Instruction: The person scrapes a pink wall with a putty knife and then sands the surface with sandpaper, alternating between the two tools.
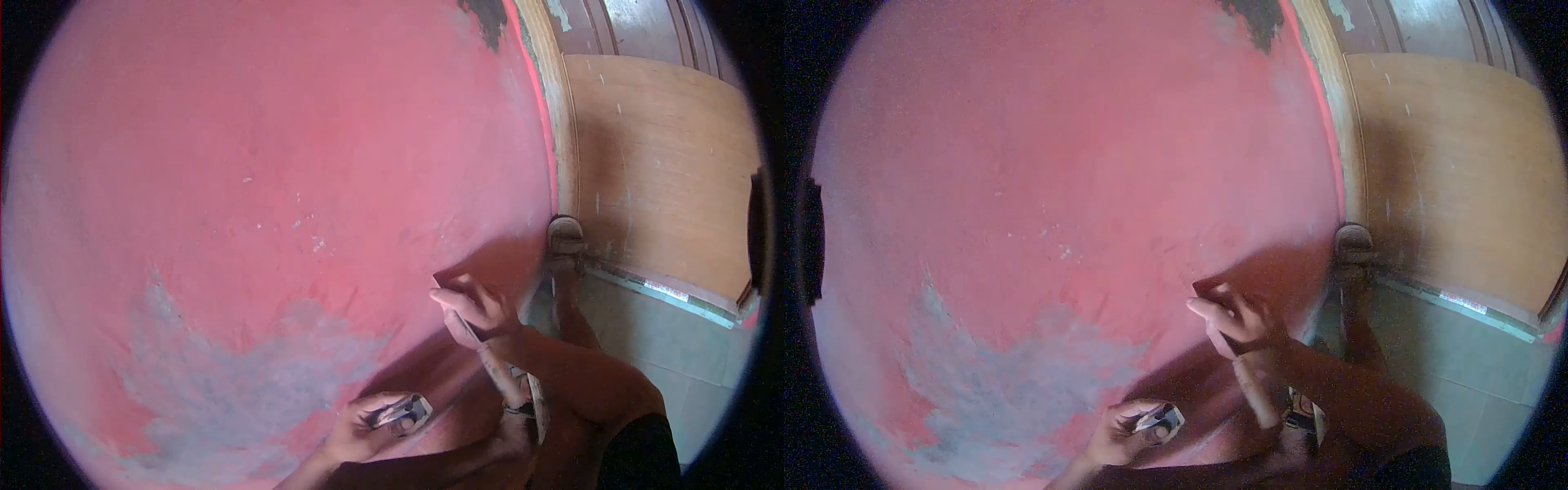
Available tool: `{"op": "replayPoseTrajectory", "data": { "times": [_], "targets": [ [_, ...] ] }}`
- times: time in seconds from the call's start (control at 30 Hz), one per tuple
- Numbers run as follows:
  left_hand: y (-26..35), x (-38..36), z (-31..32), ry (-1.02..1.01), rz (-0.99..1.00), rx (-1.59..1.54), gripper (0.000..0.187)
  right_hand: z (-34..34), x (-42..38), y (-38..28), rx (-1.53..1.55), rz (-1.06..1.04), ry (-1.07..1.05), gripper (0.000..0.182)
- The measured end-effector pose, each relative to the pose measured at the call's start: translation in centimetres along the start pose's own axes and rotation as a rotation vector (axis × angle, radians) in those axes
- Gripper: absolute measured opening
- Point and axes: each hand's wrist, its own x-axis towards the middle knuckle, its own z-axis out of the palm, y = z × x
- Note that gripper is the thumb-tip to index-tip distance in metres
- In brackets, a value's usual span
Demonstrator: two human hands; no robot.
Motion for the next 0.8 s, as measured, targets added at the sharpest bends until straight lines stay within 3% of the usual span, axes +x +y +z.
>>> {"op": "replayPoseTrajectory", "data": {
  "times": [0.13, 0.27, 0.3, 0.43, 0.53, 0.67, 0.73, 0.8],
  "targets": [
    [0.2, 0.3, 0.3, 0.003, 0.016, -0.015, 0.038, -0.6, 0.6, -2.0, 0.171, 0.172, -0.11, 0.038],
    [-0.3, 0.1, 0.0, -0.027, 0.048, -0.014, 0.037, -0.7, 0.8, -0.8, 0.117, -0.008, -0.111, 0.038],
    [-0.3, 0.1, 0.0, -0.025, 0.049, -0.012, 0.037, -1.1, 0.1, -0.3, 0.215, 0.073, -0.17, 0.039],
    [-0.4, 0.1, -0.2, -0.028, 0.033, -0.038, 0.037, -0.6, 0.1, 0.0, 0.116, 0.045, -0.091, 0.041],
    [-0.4, 0.1, -0.2, -0.04, 0.014, -0.033, 0.037, -0.6, 0.9, -1.8, 0.198, 0.159, -0.072, 0.042],
    [-0.1, 0.1, -0.2, -0.039, 0.024, -0.018, 0.038, -1.4, 1.5, -1.4, 0.101, 0.07, -0.132, 0.041],
    [0.1, 0.0, 0.1, -0.022, 0.005, -0.032, 0.038, -0.8, -0.6, 0.2, 0.086, 0.14, -0.143, 0.039],
    [0.1, -0.1, 0.1, -0.014, 0.002, -0.038, 0.038, -0.5, -1.3, 0.6, -0.036, 0.162, -0.044, 0.038]
  ]
}}
